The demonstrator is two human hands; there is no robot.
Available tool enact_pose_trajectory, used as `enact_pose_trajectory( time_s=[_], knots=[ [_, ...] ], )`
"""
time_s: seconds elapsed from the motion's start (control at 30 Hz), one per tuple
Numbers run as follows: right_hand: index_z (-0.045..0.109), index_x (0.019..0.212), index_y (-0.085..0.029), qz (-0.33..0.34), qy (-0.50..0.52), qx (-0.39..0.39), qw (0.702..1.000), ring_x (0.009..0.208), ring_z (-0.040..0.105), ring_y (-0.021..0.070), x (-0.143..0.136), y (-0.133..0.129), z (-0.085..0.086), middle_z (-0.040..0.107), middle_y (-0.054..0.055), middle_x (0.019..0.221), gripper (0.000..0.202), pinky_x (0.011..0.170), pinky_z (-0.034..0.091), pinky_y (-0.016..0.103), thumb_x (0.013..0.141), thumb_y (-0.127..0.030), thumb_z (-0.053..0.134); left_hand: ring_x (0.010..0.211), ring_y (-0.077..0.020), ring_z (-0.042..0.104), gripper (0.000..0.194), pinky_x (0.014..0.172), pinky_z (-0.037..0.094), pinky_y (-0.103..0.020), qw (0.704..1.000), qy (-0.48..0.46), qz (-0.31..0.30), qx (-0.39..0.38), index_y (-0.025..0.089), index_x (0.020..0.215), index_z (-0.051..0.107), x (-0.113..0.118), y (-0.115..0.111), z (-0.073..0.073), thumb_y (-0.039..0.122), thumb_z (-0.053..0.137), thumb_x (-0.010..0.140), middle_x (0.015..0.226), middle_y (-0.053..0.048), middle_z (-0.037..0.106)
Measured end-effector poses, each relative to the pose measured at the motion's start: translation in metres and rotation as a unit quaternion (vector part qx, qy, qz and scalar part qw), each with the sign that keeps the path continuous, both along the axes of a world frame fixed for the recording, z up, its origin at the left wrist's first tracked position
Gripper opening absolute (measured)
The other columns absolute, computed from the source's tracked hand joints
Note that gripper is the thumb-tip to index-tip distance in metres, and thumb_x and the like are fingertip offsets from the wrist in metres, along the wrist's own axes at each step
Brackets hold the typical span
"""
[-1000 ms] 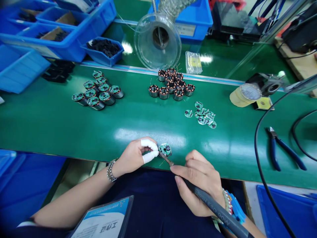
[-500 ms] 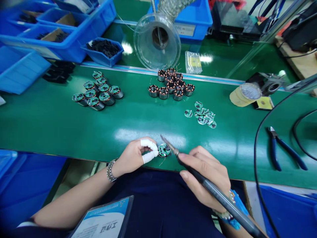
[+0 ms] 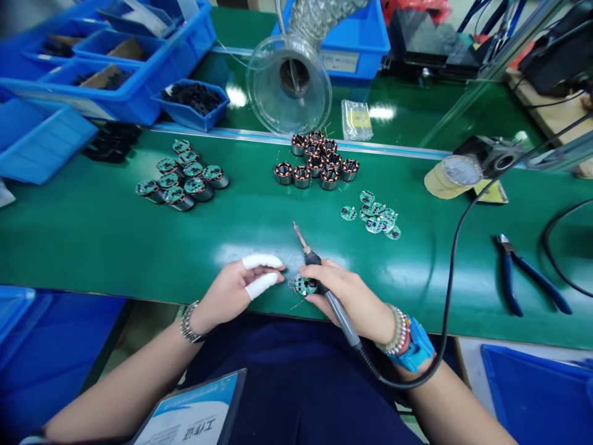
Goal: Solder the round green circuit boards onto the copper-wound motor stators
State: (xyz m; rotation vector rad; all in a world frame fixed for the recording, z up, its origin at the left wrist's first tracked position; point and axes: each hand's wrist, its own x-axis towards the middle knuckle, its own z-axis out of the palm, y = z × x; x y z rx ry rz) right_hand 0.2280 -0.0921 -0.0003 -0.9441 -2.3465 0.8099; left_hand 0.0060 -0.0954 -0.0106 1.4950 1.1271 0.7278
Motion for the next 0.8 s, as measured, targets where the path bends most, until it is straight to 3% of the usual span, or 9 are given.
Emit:
enact_pose_trajectory(
  time_s=[0.13, 0.23, 0.3, 0.4, 0.53, 0.67, 0.8],
  knots=[
    [0.045, 0.11, -0.019, -0.074, 0.001, 0.05, 0.996, 0.094, 0.057, 0.0196, -0.001, -0.012, -0.006, 0.059, 0.009, 0.101, 0.036, 0.082, 0.049, 0.035, 0.078, -0.023, 0.06, 0.089, -0.0189, 0.056, 0.021, 0.082, 0.045, -0.036, 0.975, 0.165, -0.074, 0.126, 0.016, 0.099, 0.058, -0.003, -0.012, 0.005, 0.017, 0.053, 0.078, 0.099, -0.007, 0.062],
    [0.045, 0.108, -0.019, -0.118, 0.001, 0.076, 0.99, 0.09, 0.057, 0.0202, -0.005, -0.02, -0.012, 0.058, 0.009, 0.099, 0.036, 0.079, 0.049, 0.035, 0.076, -0.025, 0.062, 0.086, -0.0197, 0.055, 0.021, 0.079, 0.044, -0.036, 0.968, 0.186, -0.105, 0.131, 0.016, 0.096, 0.06, 0.007, -0.017, 0.007, 0.021, 0.058, 0.075, 0.093, -0.006, 0.063],
    [0.046, 0.106, -0.02, -0.136, 0.003, 0.087, 0.987, 0.087, 0.057, 0.0198, -0.009, -0.023, -0.014, 0.058, 0.008, 0.097, 0.036, 0.077, 0.049, 0.034, 0.075, -0.027, 0.062, 0.074, -0.016, 0.056, 0.012, 0.071, 0.046, -0.031, 0.982, 0.158, -0.076, 0.072, 0.016, 0.085, 0.062, 0.015, -0.014, 0.008, 0.021, 0.056, 0.077, 0.082, -0.004, 0.063],
    [0.046, 0.104, -0.02, -0.157, 0.009, 0.089, 0.984, 0.082, 0.056, 0.0188, -0.012, -0.027, -0.015, 0.056, 0.006, 0.092, 0.035, 0.072, 0.049, 0.032, 0.075, -0.028, 0.063, 0.064, -0.0116, 0.055, 0.007, 0.062, 0.046, -0.024, 0.995, 0.053, -0.042, -0.077, 0.015, 0.072, 0.06, 0.022, -0.006, 0.009, 0.02, 0.056, 0.075, 0.07, -0.001, 0.061],
    [0.046, 0.104, -0.021, -0.16, 0.026, 0.077, 0.984, 0.077, 0.054, 0.0181, -0.013, -0.027, -0.012, 0.055, 0.005, 0.088, 0.039, 0.066, 0.048, 0.032, 0.071, -0.031, 0.066, 0.055, -0.0088, 0.054, 0.009, 0.056, 0.045, -0.021, 0.971, -0.063, -0.021, -0.229, 0.014, 0.071, 0.057, 0.026, 0.002, 0.01, 0.022, 0.057, 0.073, 0.061, 0.001, 0.058],
    [0.046, 0.104, -0.021, -0.154, 0.06, 0.085, 0.983, 0.08, 0.053, 0.018, -0.014, -0.017, -0.005, 0.057, 0.005, 0.087, 0.032, 0.07, 0.048, 0.033, 0.076, -0.021, 0.061, 0.048, -0.0079, 0.051, 0.012, 0.051, 0.044, -0.021, 0.956, -0.091, -0.019, -0.279, 0.012, 0.068, 0.058, 0.029, 0.005, 0.01, 0.024, 0.06, 0.069, 0.055, 0.002, 0.055],
    [0.05, 0.1, -0.022, -0.091, 0.071, 0.073, 0.991, 0.078, 0.052, 0.0152, -0.02, -0.004, 0.001, 0.058, 0.004, 0.087, 0.023, 0.069, 0.047, 0.03, 0.081, -0.011, 0.05, 0.046, -0.0075, 0.05, 0.017, 0.049, 0.044, -0.021, 0.949, -0.1, -0.011, -0.299, 0.012, 0.065, 0.056, 0.03, 0.009, 0.011, 0.027, 0.064, 0.065, 0.051, 0.003, 0.053]
  ],
)
